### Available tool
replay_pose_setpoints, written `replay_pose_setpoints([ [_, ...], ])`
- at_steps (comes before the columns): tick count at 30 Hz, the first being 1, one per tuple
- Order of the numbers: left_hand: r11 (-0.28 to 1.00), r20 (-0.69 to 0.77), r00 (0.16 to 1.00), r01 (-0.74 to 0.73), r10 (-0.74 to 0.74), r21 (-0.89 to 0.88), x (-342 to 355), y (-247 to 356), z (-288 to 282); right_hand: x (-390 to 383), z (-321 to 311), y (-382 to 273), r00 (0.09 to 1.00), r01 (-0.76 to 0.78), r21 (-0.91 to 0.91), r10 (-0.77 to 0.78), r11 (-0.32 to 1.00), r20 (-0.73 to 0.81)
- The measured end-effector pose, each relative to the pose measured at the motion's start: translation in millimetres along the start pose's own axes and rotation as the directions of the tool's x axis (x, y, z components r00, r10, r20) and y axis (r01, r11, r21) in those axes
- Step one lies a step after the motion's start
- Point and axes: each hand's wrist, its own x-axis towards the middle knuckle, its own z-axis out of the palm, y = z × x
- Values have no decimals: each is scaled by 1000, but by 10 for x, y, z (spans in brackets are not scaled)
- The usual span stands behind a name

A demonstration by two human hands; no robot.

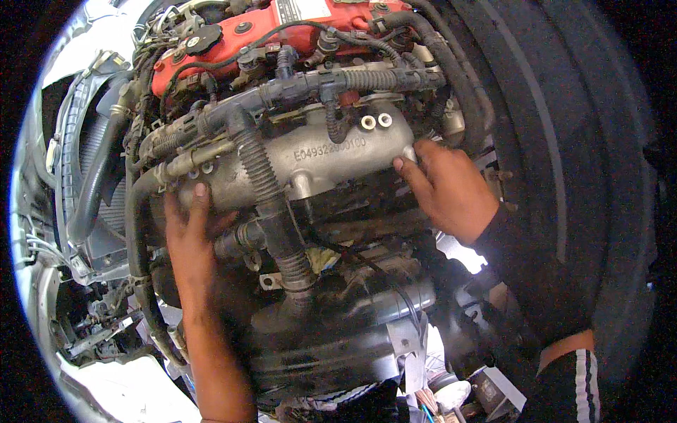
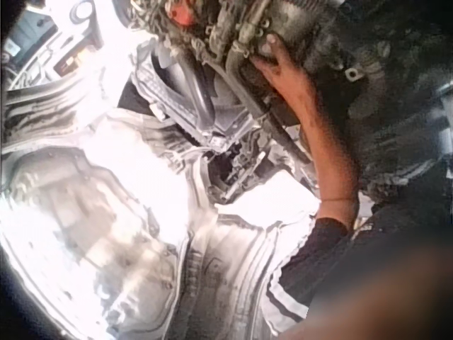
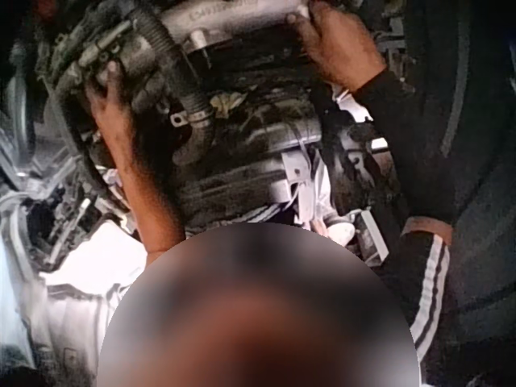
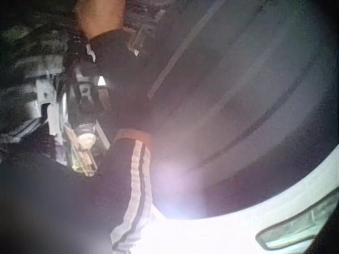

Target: The person selects bolts from a tool kit, walks through the garage, and cleans them with a pressure washer. The person then returns to a white van and installs a metal engine component into the engine bay, aligning and seating it by hand.

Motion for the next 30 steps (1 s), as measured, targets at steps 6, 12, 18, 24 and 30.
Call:
replay_pose_setpoints([
  [6, 997, 3, 1000, 11, -11, -71, -18, 42, 20, -53, -155, -296, 983, 71, -225, -107, 972, -151],
  [12, 992, 33, 999, -18, 23, -122, -30, 55, 17, 305, -85, -576, 928, 241, -382, -327, 892, -178],
  [18, 987, 26, 999, -16, 21, -158, 19, -11, 8, 368, 83, -550, 969, 159, -347, -214, 924, -124],
  [24, 978, 33, 999, -12, 20, -211, 38, -40, 24, 408, 54, -492, 913, 264, -195, -310, 945, -266],
  [30, 977, 50, 999, -4, 15, -214, 15, -10, 21, 505, -193, -460, 767, 427, -228, -484, 875, -422],
])
